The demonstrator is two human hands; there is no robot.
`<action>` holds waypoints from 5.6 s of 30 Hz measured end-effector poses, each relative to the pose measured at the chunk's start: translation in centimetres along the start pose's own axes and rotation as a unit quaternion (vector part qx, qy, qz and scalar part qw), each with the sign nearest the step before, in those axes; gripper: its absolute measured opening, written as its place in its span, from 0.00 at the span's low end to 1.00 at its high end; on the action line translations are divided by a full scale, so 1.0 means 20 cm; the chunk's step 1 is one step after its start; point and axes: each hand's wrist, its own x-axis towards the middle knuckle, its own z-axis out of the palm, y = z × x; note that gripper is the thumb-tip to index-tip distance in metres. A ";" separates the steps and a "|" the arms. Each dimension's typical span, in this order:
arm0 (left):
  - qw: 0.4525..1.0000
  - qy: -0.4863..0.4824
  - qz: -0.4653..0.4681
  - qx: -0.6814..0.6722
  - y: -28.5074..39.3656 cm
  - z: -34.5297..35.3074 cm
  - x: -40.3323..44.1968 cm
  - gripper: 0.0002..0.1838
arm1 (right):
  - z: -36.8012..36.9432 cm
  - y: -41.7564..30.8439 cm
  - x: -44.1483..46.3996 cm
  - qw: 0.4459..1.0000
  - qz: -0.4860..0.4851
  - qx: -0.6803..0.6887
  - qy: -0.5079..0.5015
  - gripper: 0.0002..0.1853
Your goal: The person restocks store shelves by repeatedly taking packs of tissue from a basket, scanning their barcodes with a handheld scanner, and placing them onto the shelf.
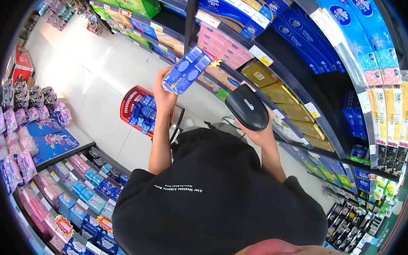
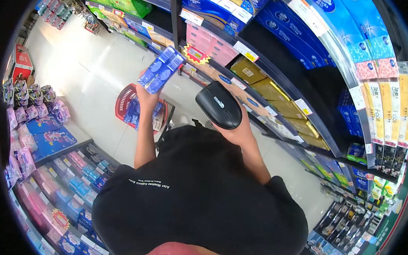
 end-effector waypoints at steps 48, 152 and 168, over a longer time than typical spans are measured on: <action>0.914 -0.167 -0.274 -0.247 -0.19 0.08 0.03 0.41 | -0.01 -0.04 0.12 0.970 -0.014 -0.129 -0.206 0.21; 0.939 -0.153 0.301 0.065 0.40 0.82 0.59 0.36 | -0.13 0.24 0.75 0.959 -0.046 0.111 0.257 0.12; 0.911 -0.345 -0.213 0.073 -1.41 -0.58 -1.62 0.24 | -0.25 0.93 -0.46 0.946 0.240 0.128 0.175 0.12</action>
